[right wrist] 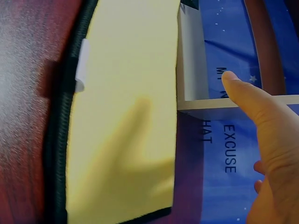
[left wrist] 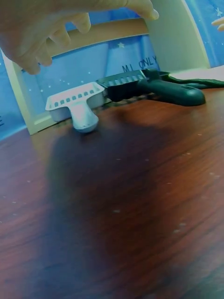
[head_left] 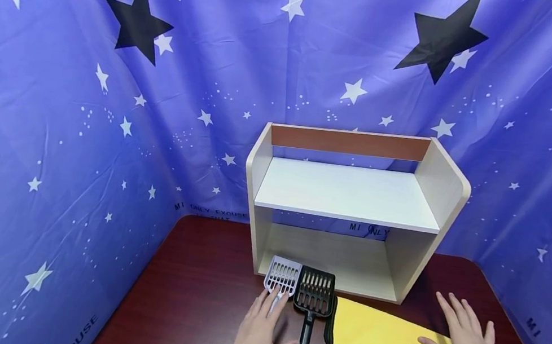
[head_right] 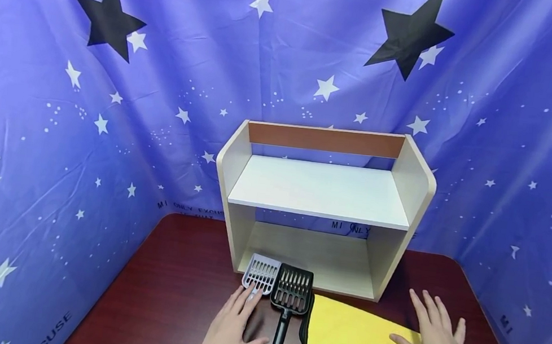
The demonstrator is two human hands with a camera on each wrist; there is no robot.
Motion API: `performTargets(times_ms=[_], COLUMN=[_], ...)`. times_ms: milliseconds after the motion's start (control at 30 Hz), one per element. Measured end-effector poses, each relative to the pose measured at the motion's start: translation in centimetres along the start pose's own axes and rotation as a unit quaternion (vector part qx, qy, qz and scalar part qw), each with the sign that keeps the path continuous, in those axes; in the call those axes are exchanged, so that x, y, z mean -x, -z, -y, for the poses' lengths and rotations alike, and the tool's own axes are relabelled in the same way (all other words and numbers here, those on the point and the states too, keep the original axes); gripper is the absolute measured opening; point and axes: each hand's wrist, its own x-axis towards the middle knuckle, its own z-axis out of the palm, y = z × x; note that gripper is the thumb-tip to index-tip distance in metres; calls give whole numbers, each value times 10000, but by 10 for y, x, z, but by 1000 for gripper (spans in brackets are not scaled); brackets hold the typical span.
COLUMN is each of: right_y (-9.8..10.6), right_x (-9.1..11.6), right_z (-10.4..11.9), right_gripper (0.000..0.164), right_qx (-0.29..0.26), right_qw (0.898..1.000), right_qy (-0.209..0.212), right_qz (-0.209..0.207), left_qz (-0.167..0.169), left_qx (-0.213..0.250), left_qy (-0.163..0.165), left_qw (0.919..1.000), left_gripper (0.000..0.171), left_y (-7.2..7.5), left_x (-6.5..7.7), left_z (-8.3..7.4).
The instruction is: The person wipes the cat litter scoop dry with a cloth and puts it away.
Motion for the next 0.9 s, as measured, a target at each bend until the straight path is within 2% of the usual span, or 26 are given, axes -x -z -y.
performTargets(times_ms=[167,433,500,700,900], right_y=[-8,-16,-17,-19,-18], right_x=[4,5,5,4,4], right_z=[3,6,6,5,2], right_gripper=[116,112,111,110,109], right_qx=[-32,-146,-184,-212,-225], right_qw=[10000,9997,9997,9993,9991], right_qy=[8,18,14,-117,-171], right_qz=[62,176,186,286,318], left_qz=[180,195,303,918,1188], left_qx=[320,696,873,1521,2017], left_qy=[135,209,295,678,1008], left_qw=[9992,9972,9953,9818,9670], left_gripper=[95,96,95,91,87], left_y=[-5,-11,-12,-18,-19], left_x=[2,2,1,1,-2], left_z=[-6,-14,-15,-18,-21])
